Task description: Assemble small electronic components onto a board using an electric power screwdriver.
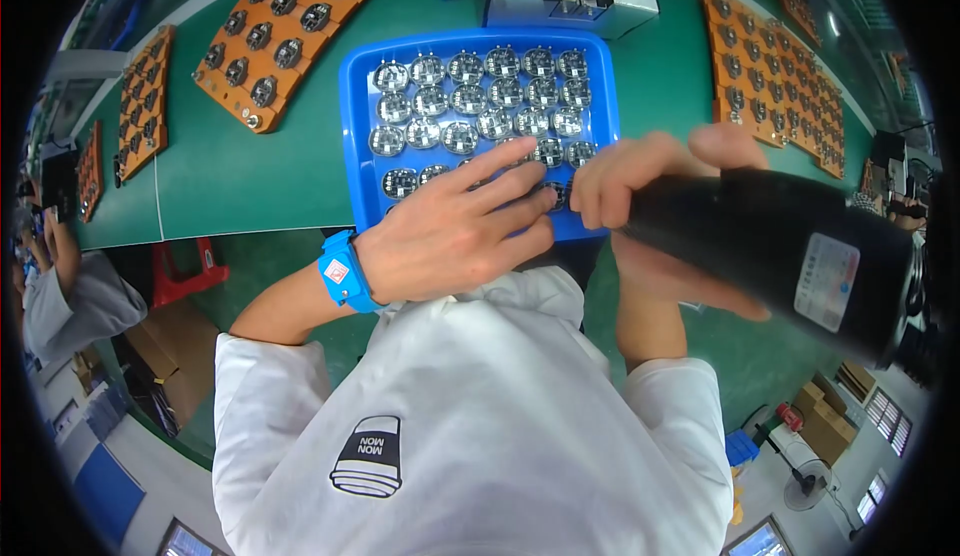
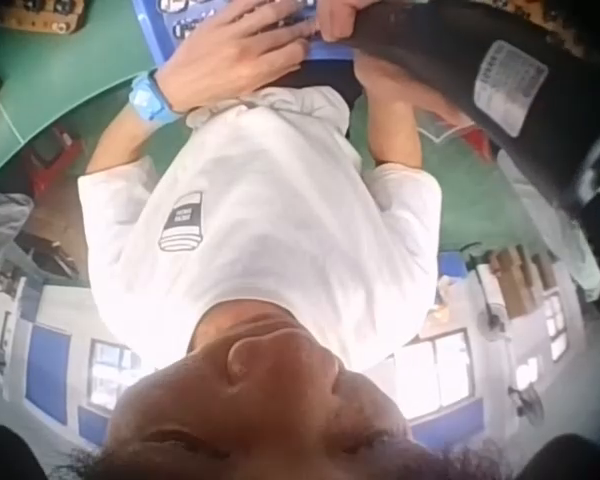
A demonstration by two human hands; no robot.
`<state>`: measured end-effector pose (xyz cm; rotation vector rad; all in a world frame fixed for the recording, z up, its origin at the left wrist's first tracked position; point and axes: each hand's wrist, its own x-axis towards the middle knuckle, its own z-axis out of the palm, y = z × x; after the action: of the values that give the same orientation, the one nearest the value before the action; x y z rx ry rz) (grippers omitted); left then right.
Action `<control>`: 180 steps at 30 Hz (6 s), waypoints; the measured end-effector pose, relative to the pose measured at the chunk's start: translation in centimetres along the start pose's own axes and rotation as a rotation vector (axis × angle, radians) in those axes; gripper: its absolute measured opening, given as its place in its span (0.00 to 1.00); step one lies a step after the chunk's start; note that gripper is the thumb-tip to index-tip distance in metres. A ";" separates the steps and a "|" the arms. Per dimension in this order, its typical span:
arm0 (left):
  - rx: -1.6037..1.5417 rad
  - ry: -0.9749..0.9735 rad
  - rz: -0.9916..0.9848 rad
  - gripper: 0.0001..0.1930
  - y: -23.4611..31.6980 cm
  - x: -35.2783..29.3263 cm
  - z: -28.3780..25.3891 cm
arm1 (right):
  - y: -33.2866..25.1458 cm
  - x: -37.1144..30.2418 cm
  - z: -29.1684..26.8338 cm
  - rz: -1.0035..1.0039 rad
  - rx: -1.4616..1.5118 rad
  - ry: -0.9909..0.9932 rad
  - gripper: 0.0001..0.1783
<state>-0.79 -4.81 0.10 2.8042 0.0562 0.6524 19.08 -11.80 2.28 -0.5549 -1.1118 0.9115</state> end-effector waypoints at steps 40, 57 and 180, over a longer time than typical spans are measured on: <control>-0.011 -0.073 -0.093 0.22 0.4 0.5 -0.3 | 3.2 13.5 1.1 -0.264 1.130 -0.019 0.60; -0.120 -0.102 -0.216 0.33 0.3 0.2 -1.2 | 0.0 6.7 -1.0 -0.105 0.175 -0.128 0.69; 0.023 -0.053 -0.070 0.24 1.3 1.8 1.1 | 2.6 14.9 0.6 -0.348 1.091 -0.049 0.56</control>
<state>1.33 -6.13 0.23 2.8257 0.1517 0.5645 19.95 2.12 8.14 0.5421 -0.5762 1.0625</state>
